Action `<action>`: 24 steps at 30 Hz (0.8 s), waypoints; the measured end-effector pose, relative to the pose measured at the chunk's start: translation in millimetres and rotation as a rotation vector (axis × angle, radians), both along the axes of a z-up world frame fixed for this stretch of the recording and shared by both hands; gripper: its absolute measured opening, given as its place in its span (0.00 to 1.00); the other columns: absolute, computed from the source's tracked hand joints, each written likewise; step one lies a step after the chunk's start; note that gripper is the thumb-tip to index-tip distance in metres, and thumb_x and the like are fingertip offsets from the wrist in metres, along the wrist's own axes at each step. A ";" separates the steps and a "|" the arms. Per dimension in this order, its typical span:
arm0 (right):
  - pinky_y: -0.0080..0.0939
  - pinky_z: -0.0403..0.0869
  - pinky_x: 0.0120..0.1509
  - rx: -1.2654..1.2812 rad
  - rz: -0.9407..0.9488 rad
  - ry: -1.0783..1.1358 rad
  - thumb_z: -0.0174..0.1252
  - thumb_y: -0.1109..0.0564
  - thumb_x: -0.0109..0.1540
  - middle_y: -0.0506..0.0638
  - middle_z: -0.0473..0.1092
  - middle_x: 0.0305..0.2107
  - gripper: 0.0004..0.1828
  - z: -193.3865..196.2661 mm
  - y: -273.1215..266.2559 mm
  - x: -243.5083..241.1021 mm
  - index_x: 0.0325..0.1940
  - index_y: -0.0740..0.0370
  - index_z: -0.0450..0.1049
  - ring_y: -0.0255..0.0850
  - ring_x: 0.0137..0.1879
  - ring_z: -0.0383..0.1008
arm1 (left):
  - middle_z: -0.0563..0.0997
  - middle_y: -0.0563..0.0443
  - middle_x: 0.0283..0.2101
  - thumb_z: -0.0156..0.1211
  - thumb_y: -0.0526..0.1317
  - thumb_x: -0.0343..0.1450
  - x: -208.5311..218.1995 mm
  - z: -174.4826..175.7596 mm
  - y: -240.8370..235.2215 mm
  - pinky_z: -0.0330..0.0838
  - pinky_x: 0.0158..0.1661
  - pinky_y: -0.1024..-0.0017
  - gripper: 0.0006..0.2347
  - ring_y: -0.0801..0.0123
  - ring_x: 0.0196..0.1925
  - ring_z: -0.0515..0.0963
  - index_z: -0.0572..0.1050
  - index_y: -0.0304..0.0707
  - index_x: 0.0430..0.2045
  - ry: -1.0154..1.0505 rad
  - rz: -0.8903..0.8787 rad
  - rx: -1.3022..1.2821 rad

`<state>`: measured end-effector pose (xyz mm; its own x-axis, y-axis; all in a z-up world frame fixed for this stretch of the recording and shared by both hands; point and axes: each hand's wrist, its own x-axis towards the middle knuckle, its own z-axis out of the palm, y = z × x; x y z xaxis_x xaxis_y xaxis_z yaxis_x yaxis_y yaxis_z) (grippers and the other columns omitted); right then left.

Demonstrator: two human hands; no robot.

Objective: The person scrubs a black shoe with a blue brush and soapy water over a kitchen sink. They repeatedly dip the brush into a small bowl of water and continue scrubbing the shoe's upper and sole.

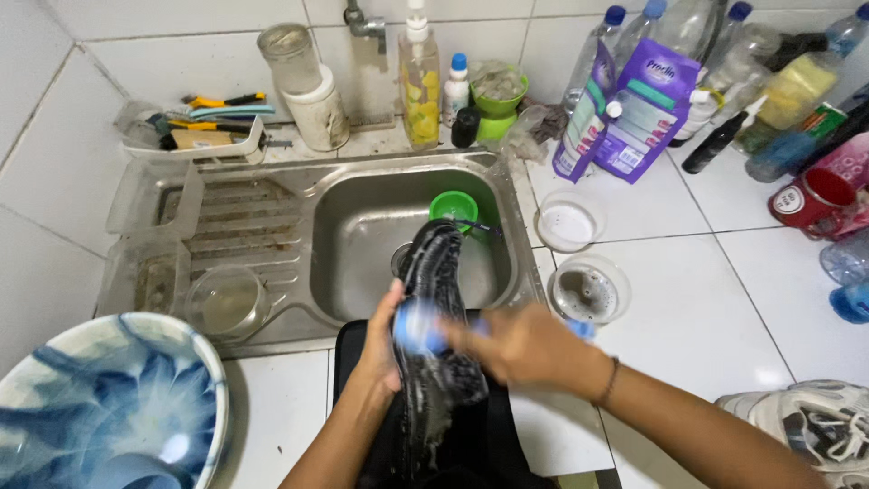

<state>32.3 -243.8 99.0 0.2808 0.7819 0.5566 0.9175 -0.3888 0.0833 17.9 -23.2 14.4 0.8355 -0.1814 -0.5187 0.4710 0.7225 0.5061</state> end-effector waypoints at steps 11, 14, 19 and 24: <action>0.28 0.62 0.08 -0.455 -0.086 0.190 0.53 0.55 0.69 0.42 0.61 0.11 0.37 32.2 -21.5 49.8 0.77 0.39 0.44 0.32 0.09 0.57 | 0.83 0.38 0.37 0.54 0.64 0.65 -8.9 21.2 -8.1 0.77 0.40 0.61 0.31 0.56 0.35 0.81 0.78 0.31 0.43 0.050 -0.024 -0.137; 0.36 0.63 0.09 -0.600 -0.210 0.139 0.52 0.56 0.65 0.40 0.59 0.10 0.43 14.7 -25.7 43.8 0.78 0.33 0.37 0.35 0.10 0.60 | 0.83 0.41 0.32 0.56 0.62 0.67 -15.5 19.3 -12.7 0.79 0.33 0.65 0.27 0.60 0.29 0.82 0.80 0.31 0.40 0.086 -0.001 -0.164; 0.35 0.68 0.08 -0.405 0.064 0.128 0.60 0.54 0.63 0.47 0.71 0.18 0.29 17.0 -27.9 55.1 0.68 0.43 0.62 0.35 0.11 0.67 | 0.81 0.38 0.35 0.54 0.61 0.65 -14.0 36.9 -11.6 0.77 0.38 0.60 0.28 0.55 0.33 0.80 0.77 0.33 0.45 0.043 -0.007 -0.105; 0.45 0.60 0.11 -0.534 0.004 0.179 0.44 0.41 0.71 0.45 0.58 0.12 0.32 31.2 -14.2 23.1 0.77 0.39 0.44 0.38 0.10 0.56 | 0.83 0.36 0.38 0.56 0.62 0.63 -12.3 14.7 -9.4 0.78 0.43 0.57 0.30 0.54 0.36 0.82 0.77 0.31 0.45 0.031 -0.018 -0.147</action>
